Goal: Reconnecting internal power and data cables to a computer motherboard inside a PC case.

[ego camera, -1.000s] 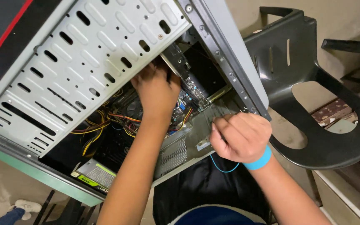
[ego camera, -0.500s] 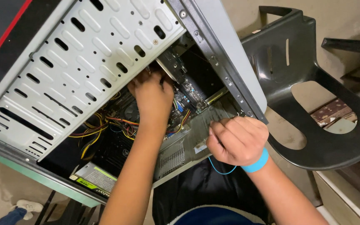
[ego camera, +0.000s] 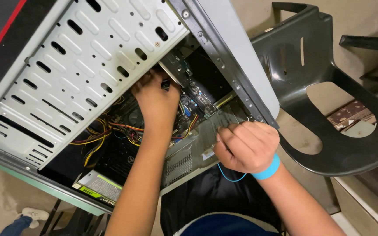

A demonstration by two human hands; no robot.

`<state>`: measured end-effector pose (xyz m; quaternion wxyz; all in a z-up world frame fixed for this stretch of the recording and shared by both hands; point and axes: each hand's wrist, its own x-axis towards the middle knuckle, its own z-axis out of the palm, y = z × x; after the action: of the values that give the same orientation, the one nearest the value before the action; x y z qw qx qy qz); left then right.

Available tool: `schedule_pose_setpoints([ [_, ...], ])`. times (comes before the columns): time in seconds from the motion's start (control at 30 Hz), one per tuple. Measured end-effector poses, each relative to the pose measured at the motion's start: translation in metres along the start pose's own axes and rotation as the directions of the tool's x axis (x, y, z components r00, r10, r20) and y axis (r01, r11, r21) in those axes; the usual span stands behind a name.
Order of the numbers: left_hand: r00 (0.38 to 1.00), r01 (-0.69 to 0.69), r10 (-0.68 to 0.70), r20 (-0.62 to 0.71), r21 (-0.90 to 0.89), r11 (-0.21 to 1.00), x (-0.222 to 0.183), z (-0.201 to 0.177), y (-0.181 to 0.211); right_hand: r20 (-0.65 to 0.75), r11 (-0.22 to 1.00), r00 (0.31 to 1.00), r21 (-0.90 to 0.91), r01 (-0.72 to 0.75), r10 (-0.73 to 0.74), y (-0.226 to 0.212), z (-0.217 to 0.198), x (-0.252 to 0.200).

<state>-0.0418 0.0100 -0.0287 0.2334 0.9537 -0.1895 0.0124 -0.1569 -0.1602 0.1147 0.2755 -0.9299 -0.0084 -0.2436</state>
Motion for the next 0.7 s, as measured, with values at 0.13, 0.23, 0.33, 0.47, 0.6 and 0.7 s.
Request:
schedule_pose_setpoints([
  [0.13,0.999,-0.005,0.005,-0.041,-0.014,1.000,-0.003,0.010,-0.008,0.002,1.000,1.000,0.007,0.001,-0.001,0.001,-0.001,0.001],
  [0.23,0.998,-0.048,0.048,-0.029,-0.010,0.999,-0.002,0.005,-0.005,0.023,1.000,1.000,0.028,0.003,-0.003,0.000,-0.002,-0.001],
  [0.33,0.998,-0.060,0.060,-0.013,-0.024,0.998,-0.004,0.008,-0.009,0.056,0.999,0.998,0.038,0.024,-0.026,0.001,-0.003,-0.001],
  [0.47,0.995,-0.042,0.047,0.082,-0.056,0.998,-0.008,0.014,-0.016,0.089,0.998,0.996,0.060,0.013,-0.018,0.001,-0.002,-0.005],
  [0.6,0.999,-0.024,0.030,0.038,-0.155,0.988,0.001,-0.001,-0.004,0.102,0.999,0.994,0.043,0.021,-0.026,0.001,-0.002,-0.008],
  [0.7,0.999,-0.051,0.050,-0.014,-0.145,0.988,-0.002,0.008,-0.006,0.110,0.999,0.994,0.049,0.024,-0.029,0.002,-0.002,-0.008],
])
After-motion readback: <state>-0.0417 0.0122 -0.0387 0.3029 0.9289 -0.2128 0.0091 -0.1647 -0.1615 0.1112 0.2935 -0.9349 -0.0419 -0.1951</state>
